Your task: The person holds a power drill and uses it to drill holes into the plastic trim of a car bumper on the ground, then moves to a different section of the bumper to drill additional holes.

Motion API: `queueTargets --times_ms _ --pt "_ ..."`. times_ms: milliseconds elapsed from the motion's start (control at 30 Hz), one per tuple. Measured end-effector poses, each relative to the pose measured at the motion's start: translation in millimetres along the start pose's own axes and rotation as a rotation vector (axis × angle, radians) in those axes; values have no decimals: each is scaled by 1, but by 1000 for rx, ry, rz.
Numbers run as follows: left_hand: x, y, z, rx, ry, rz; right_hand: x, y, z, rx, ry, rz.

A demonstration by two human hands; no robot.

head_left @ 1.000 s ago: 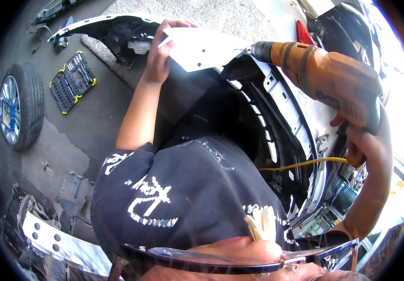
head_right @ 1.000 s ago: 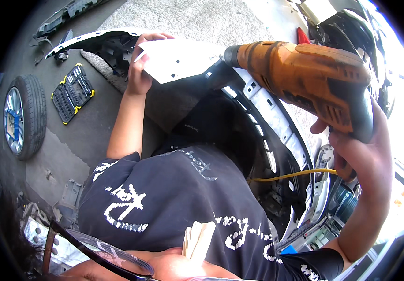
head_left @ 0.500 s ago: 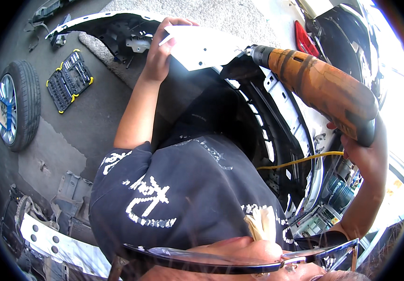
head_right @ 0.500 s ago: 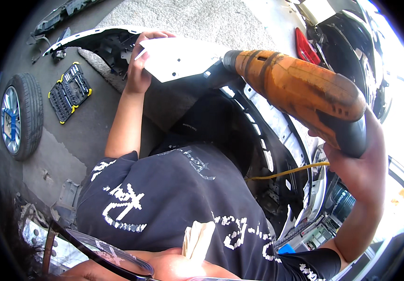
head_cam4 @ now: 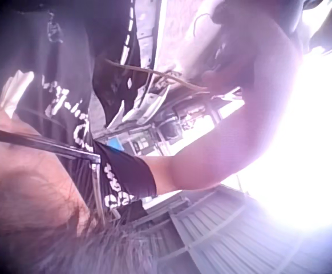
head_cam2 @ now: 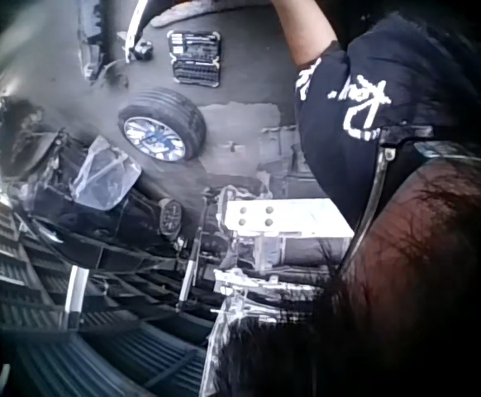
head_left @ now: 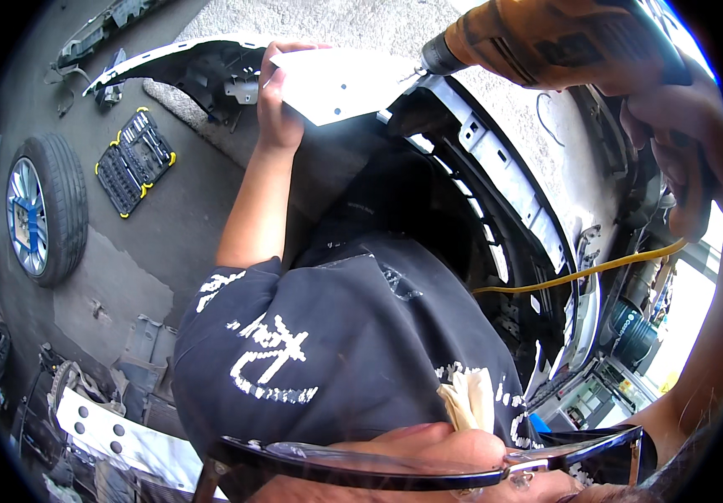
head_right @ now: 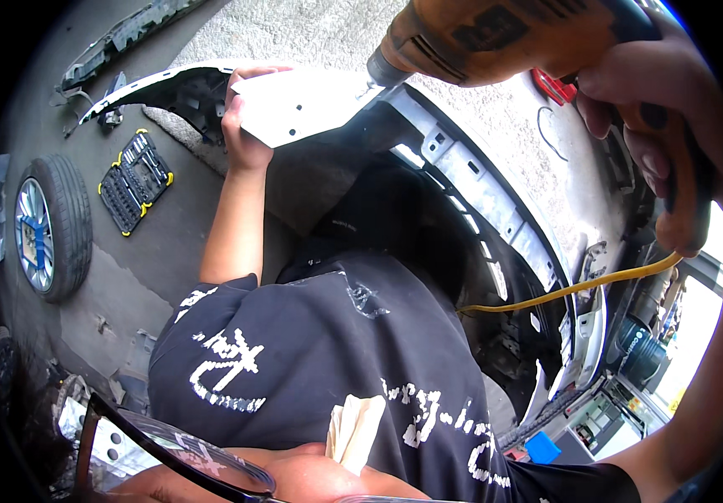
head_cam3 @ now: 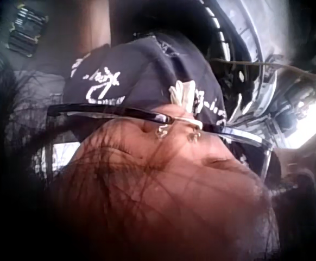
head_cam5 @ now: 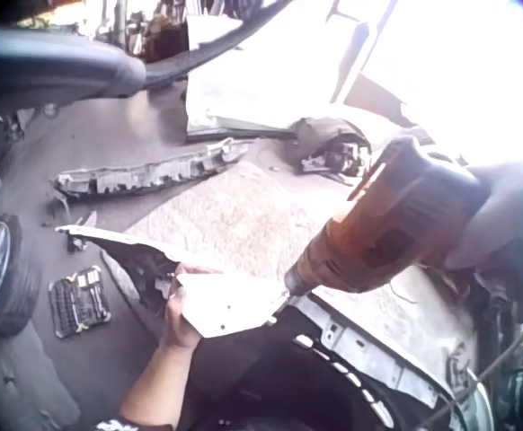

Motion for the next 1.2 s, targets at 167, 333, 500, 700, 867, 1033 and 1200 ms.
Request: queueTargets --times_ms 167,333,500,700,867,1033,1200 --pt "1 -4 -6 28 -33 5 -1 -2 6 3 71 13" --pt "3 -4 -8 -10 -43 10 3 -1 10 -5 93 21" --pt "-1 -7 -5 10 -71 36 4 3 10 -7 109 25" --pt "-2 -11 -12 28 -173 22 5 8 15 -19 126 23" --pt "0 -15 -20 -20 -193 59 2 12 13 -22 127 21" --pt "-2 -12 -19 -28 -147 66 2 13 18 -26 143 24" --pt "-7 -15 -16 -38 -163 86 4 13 18 -30 160 29"
Point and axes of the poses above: each hand's wrist, its own y-axis away from the middle knuckle, its own x-axis out of the palm, z = x × y, the point moved 3 cm from there along -y, towards the middle knuckle, and after that the axes turned 14 degrees about -z, right-handed, at the moved point
